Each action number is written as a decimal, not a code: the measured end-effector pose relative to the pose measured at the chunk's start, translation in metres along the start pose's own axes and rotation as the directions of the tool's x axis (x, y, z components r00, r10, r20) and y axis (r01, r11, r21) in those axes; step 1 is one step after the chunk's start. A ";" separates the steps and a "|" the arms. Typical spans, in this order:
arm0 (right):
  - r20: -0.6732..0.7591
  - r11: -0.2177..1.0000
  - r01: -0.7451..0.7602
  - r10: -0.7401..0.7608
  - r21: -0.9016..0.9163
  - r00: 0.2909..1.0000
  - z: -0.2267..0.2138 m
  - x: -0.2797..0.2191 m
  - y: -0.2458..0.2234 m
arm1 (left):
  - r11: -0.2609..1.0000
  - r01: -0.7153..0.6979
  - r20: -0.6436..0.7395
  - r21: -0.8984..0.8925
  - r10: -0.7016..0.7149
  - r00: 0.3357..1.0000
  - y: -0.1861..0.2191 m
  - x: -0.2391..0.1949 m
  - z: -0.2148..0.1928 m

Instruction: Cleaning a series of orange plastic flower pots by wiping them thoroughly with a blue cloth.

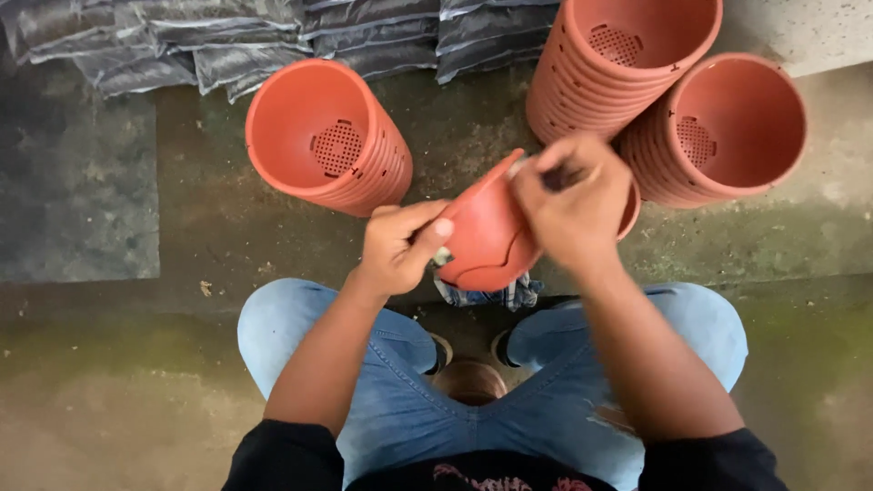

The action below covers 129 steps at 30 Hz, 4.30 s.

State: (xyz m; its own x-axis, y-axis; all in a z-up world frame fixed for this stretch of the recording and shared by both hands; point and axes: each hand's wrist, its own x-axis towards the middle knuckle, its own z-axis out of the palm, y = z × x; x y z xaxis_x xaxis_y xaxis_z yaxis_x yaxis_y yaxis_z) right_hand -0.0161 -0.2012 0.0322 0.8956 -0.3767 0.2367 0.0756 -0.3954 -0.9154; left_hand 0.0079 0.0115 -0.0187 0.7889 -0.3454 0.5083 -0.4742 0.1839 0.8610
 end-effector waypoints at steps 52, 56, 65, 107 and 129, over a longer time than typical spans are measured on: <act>0.077 0.997 0.047 -0.042 -0.062 0.996 0.025 -0.006 0.031 | 0.819 0.545 -0.140 0.181 -0.527 0.838 -0.004 -0.023 0.050; 0.057 0.990 0.132 -0.129 -0.049 0.990 0.025 -0.013 0.024 | 0.826 0.536 -0.145 0.177 -0.516 0.844 -0.010 -0.027 0.052; 0.053 0.995 -0.013 0.008 0.098 0.999 0.023 -0.003 0.033 | 0.850 0.430 -0.238 0.303 -0.370 0.898 -0.006 -0.022 0.046; -0.112 0.931 -0.349 0.360 0.107 0.926 0.017 0.023 0.062 | 0.934 0.347 -0.420 0.084 -0.283 0.862 -0.017 -0.018 0.036; 0.235 0.950 0.273 -0.232 -0.155 0.944 0.028 -0.014 0.006 | 0.711 0.667 -0.151 0.224 -0.651 0.744 -0.019 -0.013 0.022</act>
State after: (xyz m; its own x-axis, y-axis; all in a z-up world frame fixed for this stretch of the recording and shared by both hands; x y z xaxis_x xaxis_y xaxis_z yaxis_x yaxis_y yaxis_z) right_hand -0.0161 -0.1742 0.0143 0.9308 -0.0664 0.3595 0.2480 -0.6080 -0.7542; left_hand -0.0022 -0.0072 -0.0420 0.9547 -0.2374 -0.1794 0.1019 -0.3057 0.9467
